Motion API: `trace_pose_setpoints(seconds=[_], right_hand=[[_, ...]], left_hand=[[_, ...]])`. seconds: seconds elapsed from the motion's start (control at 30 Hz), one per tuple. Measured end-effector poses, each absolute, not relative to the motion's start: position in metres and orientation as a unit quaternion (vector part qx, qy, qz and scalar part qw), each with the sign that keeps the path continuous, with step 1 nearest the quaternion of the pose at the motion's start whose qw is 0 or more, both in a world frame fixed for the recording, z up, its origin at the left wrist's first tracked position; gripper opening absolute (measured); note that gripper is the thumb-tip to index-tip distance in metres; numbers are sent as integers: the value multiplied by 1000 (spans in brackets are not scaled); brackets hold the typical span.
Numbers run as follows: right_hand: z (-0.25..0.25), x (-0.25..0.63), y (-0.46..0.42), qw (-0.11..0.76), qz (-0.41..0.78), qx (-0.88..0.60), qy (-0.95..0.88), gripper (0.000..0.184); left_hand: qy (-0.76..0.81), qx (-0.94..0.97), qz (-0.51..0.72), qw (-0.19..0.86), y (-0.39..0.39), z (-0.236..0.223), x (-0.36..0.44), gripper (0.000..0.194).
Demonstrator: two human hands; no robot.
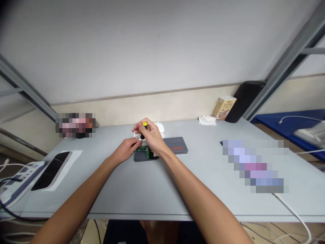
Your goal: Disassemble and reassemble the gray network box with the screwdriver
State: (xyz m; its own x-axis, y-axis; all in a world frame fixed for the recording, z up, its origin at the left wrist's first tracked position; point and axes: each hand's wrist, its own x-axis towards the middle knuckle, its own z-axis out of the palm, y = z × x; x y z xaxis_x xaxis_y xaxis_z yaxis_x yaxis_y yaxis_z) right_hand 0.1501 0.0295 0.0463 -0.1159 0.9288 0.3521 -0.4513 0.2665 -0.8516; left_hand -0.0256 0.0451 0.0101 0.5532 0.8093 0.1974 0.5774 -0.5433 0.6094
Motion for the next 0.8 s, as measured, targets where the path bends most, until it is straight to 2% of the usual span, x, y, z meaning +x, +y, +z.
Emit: trace_pose_setpoints(seconds=[0.2,0.33,0.53,0.63,0.8], right_hand=[[47,141,28,626,583,-213,-473,45],[53,141,23,601,618,-213,-460,40],[56,142,26,626,590,-243,-448,51],[54,144,28,633,565,-243,-469,46],[55,153,28,588,589,-224,-507,44]], left_hand=[[415,843,237,248,46,9,-26,39],[408,847,242,241,46,10,-26,36],[417,841,238,249,44,14,-24,39],[415,844,236,246,44,13,-25,40],[403,850,238,242,45,12,-26,39]])
